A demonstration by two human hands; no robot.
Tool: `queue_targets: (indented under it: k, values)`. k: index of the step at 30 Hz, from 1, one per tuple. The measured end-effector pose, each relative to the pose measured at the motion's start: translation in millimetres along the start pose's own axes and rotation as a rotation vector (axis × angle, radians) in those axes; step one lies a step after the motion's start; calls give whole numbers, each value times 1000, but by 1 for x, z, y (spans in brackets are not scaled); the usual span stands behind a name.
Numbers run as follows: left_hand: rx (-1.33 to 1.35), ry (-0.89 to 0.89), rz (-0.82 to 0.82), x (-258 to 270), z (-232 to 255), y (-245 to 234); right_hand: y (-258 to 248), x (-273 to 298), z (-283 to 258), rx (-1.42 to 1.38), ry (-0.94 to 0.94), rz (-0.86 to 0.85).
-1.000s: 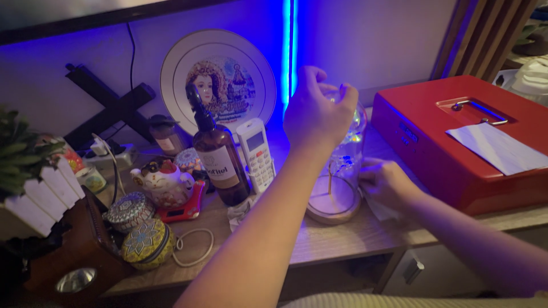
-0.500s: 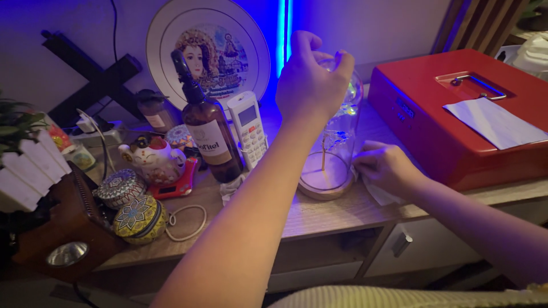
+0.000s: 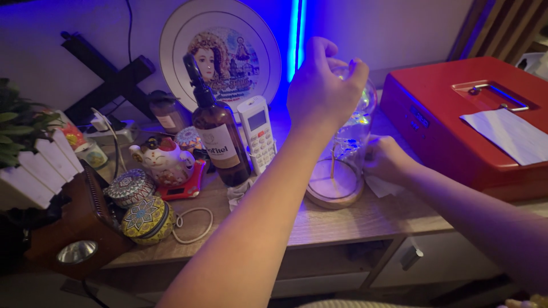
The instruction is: The person wipes a glass dome covering an artificial rose and a small ceramic figurine with a cloth.
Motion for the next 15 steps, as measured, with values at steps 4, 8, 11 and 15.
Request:
queue_targets:
  k: [4, 8, 11, 15]
  values:
    - [-4, 23, -21, -5, -3, -2, 0, 6, -20, 112, -111, 5]
    - [102, 31, -103, -13, -12, 2, -15, 53, -60, 43, -142, 115]
    - [162, 32, -119, -15, -14, 6, -17, 76, -81, 101, -79, 180]
    - [125, 19, -82, -12, -10, 1, -12, 97, -105, 116, -32, 254]
Point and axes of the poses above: each hand's wrist, its own x-axis away from the middle knuckle, its own y-axis out of the palm, z = x × y, the point moved 9 cm from there along -x, towards the middle knuckle, and after that the axes turned 4 degrees about -x, right-handed, at the moved point
